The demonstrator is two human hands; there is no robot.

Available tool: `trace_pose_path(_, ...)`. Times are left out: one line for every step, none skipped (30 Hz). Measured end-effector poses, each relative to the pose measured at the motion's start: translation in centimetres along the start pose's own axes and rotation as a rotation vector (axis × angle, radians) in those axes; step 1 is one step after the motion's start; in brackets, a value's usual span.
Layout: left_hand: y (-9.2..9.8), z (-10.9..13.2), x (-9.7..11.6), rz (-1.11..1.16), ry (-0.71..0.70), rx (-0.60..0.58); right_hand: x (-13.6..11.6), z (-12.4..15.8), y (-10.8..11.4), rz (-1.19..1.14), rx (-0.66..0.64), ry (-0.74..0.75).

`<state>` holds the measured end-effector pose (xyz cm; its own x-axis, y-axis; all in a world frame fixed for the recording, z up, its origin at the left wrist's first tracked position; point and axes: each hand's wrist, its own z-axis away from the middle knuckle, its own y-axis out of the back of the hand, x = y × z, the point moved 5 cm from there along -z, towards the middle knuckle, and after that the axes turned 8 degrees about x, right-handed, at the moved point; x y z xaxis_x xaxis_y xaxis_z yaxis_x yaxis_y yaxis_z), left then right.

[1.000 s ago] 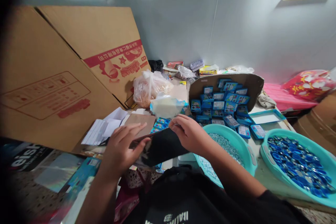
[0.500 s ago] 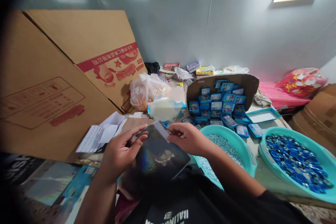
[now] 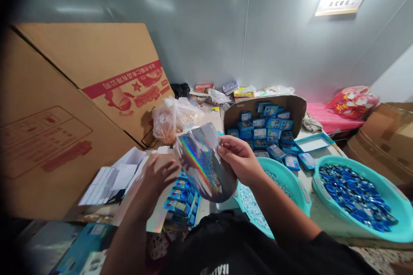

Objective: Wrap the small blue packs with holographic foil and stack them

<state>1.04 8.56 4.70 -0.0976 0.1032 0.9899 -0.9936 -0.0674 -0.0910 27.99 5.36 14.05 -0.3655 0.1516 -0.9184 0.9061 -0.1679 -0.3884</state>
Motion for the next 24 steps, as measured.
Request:
trace_pose_path(-1.0, 0.5, -0.7, 0.072, 0.093, -0.096, -0.1, 0.1, -0.1, -0.025, -0.004, 0.001)
trace_pose_path(-1.9, 1.1, -1.1, 0.133, 0.152, -0.172, -0.2, 0.2, -0.2, -0.054, -0.008, 0.007)
trace_pose_path(-2.6, 1.6, -1.3, 0.183, 0.183, -0.216, -0.3, 0.2, -0.3, -0.082, -0.014, 0.013)
trace_pose_path(-3.1, 2.0, -1.4, 0.223, 0.19, -0.224, -0.4, 0.3, -0.4, -0.108, -0.022, 0.018)
trace_pose_path(-3.4, 2.2, -1.5, 0.254, 0.184, -0.212, -0.5, 0.4, -0.4, -0.132, -0.031, 0.02)
trace_pose_path(-3.7, 2.4, -1.6, 0.274, 0.174, -0.202, -0.6, 0.4, -0.4, -0.155, -0.039, 0.021)
trace_pose_path(-3.9, 2.5, -1.7, 0.288, 0.165, -0.194, -0.7, 0.5, -0.4, -0.175, -0.041, 0.022)
trace_pose_path(-4.0, 2.5, -1.9, 0.3, 0.156, -0.184, -0.8, 0.5, -0.3, -0.192, -0.039, 0.025)
trace_pose_path(-4.1, 2.5, -1.9, 0.314, 0.149, -0.168, -0.9, 0.5, -0.2, -0.203, -0.032, 0.03)
trace_pose_path(-4.1, 2.5, -1.9, 0.329, 0.146, -0.145, -1.0, 0.4, -0.1, -0.205, -0.021, 0.038)
trace_pose_path(-3.9, 2.5, -1.7, 0.342, 0.136, -0.105, -1.1, 0.3, 0.0, -0.194, -0.009, 0.044)
trace_pose_path(-3.5, 2.6, -1.4, 0.348, 0.114, -0.049, -1.2, 0.1, 0.2, -0.173, 0.005, 0.051)
trace_pose_path(-3.1, 2.6, -0.9, 0.339, 0.081, 0.011, -1.2, -0.1, 0.4, -0.148, 0.019, 0.058)
trace_pose_path(-2.7, 2.8, -0.3, 0.319, 0.041, 0.059, -1.1, -0.3, 0.6, -0.125, 0.035, 0.064)
trace_pose_path(-2.4, 3.0, 0.4, 0.3, 0.001, 0.091, -1.1, -0.5, 0.8, -0.11, 0.051, 0.072)
trace_pose_path(-2.2, 3.2, 1.1, 0.286, -0.027, 0.099, -1.0, -0.7, 1.1, -0.105, 0.07, 0.082)
trace_pose_path(-2.2, 3.5, 1.6, 0.282, -0.035, 0.087, -0.8, -0.9, 1.4, -0.109, 0.09, 0.093)
trace_pose_path(-2.3, 3.8, 1.9, 0.283, -0.021, 0.063, -0.7, -1.1, 1.8, -0.116, 0.114, 0.108)
trace_pose_path(-2.4, 4.1, 2.0, 0.288, -0.004, 0.052, -0.5, -1.2, 2.1, -0.118, 0.141, 0.127)
trace_pose_path(-2.4, 4.3, 2.1, 0.286, 0.005, 0.06, -0.3, -1.3, 2.5, -0.108, 0.171, 0.147)
trace_pose_path(-2.3, 4.5, 2.0, 0.27, 0.004, 0.084, -0.1, -1.4, 2.9, -0.084, 0.202, 0.167)
trace_pose_path(-2.2, 4.6, 1.9, 0.244, -0.013, 0.127, 0.2, -1.4, 3.3, -0.047, 0.229, 0.186)
trace_pose_path(-2.0, 4.7, 1.9, 0.214, -0.051, 0.178, 0.4, -1.5, 3.7, -0.001, 0.244, 0.201)
trace_pose_path(-1.7, 4.7, 1.9, 0.186, -0.103, 0.226, 0.6, -1.5, 3.9, 0.051, 0.24, 0.207)
